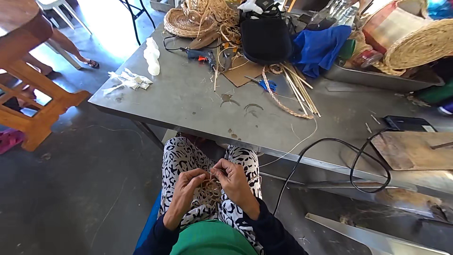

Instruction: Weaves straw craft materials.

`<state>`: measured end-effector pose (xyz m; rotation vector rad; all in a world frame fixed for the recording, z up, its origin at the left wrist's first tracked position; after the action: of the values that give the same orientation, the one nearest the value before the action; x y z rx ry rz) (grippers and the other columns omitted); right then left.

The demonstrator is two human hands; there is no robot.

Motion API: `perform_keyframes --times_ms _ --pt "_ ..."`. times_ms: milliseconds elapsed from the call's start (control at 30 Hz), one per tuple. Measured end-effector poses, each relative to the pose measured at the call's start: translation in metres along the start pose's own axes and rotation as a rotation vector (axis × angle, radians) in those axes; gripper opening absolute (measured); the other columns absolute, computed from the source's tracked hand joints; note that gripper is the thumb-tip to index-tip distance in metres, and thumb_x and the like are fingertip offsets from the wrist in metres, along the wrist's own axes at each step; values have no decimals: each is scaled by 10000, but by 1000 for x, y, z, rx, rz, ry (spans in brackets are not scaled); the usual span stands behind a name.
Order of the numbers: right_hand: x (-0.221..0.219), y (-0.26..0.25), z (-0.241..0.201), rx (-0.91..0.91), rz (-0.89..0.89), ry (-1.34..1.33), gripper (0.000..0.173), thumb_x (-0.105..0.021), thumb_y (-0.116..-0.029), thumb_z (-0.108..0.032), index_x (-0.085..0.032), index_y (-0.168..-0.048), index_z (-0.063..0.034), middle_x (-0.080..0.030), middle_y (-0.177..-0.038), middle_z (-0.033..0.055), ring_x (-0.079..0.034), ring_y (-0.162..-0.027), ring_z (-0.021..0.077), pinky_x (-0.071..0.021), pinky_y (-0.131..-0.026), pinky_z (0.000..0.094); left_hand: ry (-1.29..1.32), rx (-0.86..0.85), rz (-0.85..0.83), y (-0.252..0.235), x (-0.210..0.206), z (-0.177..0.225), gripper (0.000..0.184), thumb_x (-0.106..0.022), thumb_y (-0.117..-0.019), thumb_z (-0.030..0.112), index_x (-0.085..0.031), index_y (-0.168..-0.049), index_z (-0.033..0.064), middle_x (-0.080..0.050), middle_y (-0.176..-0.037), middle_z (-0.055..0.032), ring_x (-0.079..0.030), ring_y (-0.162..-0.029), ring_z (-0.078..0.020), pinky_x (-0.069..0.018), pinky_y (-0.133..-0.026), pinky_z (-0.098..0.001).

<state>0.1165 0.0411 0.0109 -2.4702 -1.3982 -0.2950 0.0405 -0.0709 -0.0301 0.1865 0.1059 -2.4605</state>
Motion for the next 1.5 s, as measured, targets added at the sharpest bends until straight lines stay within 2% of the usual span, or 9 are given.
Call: perform_keyframes --times_ms 67,167,233,433,933,1033,1200,1367,1500 --pt "1 0 0 8 25 2 128 -626 -952 -80 -677 -875 8 -634 -702 -5 -556 -621 -50 -446 -597 109 23 17 1 0 0 -2 303 -460 -978 134 -755 -911 112 -720 -818 91 -664 -757 1 -562 -721 -209" --pt "1 1 3 3 43 -12 124 -619 -950 -72 -677 -873 7 -637 -704 -6 -561 -625 -56 -452 -598 106 -5 16 0 2 -5 0 97 -639 -924 112 -731 -930 80 -711 -804 77 -666 -729 -6 -565 -693 -191" --pt "1 1 5 2 49 -15 127 -614 -950 -68 -677 -871 9 -631 -703 -4 -555 -624 -54 -449 -596 107 -25 -5 11 2 -7 1 57 -689 -908 89 -729 -934 57 -718 -802 59 -670 -716 -9 -571 -684 -185" --pt "3 5 5 51 84 -11 134 -607 -958 -67 -666 -872 16 -621 -709 11 -562 -634 -28 -460 -610 118 -229 -185 42 5 -8 12 97 -706 -902 96 -744 -914 7 -704 -842 18 -657 -748 13 -569 -704 -152" --pt "5 13 8 147 218 59 138 -590 -951 -45 -652 -850 26 -618 -668 41 -585 -594 22 -488 -589 142 -301 -197 61 10 -12 9 101 -691 -877 93 -749 -846 17 -701 -776 28 -623 -682 53 -528 -640 -112" --pt "3 6 14 57 138 34 148 -591 -962 -61 -657 -858 21 -607 -665 21 -564 -593 4 -463 -585 139 -285 -185 65 9 -12 6 98 -694 -871 96 -745 -843 17 -694 -763 34 -621 -674 52 -528 -635 -117" --pt "4 -9 18 -122 -110 -69 144 -630 -982 -106 -673 -913 12 -618 -705 -23 -557 -614 -32 -472 -607 142 -165 8 13 3 -8 0 135 -651 -943 149 -745 -878 78 -692 -734 93 -631 -661 35 -535 -636 -158" --pt "7 -17 13 -113 -172 -124 116 -663 -955 -98 -691 -882 -12 -607 -703 -69 -528 -615 -67 -447 -601 121 -165 23 -17 -3 -15 6 50 -742 -860 97 -733 -884 54 -706 -753 66 -655 -664 17 -565 -639 -165" --pt "10 -16 23 -204 -263 -195 154 -616 -1011 -138 -701 -986 -12 -628 -712 -65 -546 -573 -35 -464 -543 143 -207 18 1 -5 -13 6 64 -739 -862 128 -738 -859 64 -698 -721 67 -638 -630 23 -550 -605 -165"
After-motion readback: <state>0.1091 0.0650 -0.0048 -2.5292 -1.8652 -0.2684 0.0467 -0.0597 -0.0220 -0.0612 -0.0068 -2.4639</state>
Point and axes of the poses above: each hand's wrist, its own y-axis away from the middle knuckle, its own x-axis out of the back of the hand, z = x × y, the point moved 10 cm from there along -y, towards the middle knuckle
